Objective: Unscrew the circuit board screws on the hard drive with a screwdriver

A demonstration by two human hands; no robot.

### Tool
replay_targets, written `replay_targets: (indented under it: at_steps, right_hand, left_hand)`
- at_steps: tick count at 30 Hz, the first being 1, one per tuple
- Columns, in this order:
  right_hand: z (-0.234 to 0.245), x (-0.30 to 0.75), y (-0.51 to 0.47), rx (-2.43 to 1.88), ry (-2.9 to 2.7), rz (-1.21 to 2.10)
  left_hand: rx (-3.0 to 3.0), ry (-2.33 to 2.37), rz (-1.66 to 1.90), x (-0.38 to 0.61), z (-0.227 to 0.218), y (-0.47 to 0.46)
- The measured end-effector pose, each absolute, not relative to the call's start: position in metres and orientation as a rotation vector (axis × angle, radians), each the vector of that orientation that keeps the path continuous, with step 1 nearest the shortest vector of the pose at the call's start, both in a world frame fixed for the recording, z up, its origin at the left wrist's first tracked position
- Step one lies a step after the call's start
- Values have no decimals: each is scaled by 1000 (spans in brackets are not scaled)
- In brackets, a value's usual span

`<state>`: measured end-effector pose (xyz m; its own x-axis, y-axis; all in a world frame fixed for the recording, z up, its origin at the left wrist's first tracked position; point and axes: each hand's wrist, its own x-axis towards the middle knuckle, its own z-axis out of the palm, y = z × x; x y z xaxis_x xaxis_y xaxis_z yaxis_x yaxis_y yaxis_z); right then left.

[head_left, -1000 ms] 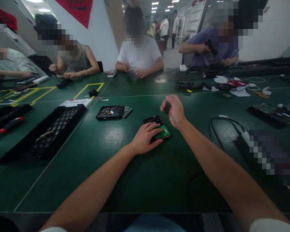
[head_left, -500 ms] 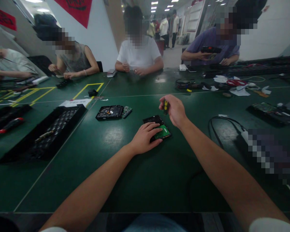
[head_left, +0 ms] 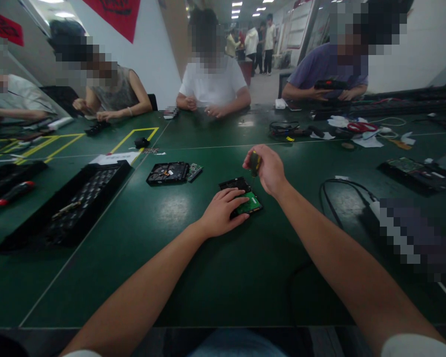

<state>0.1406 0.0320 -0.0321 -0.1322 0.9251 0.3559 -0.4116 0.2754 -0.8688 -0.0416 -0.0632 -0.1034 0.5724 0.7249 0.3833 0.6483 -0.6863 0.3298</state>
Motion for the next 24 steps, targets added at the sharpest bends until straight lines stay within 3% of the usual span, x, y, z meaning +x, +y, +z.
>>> replay_targets:
  at_steps: [24]
  right_hand:
    - [-33, 142, 30, -577, -1260, 1245]
  left_hand:
    - [2656, 1171, 741, -42, -105, -62]
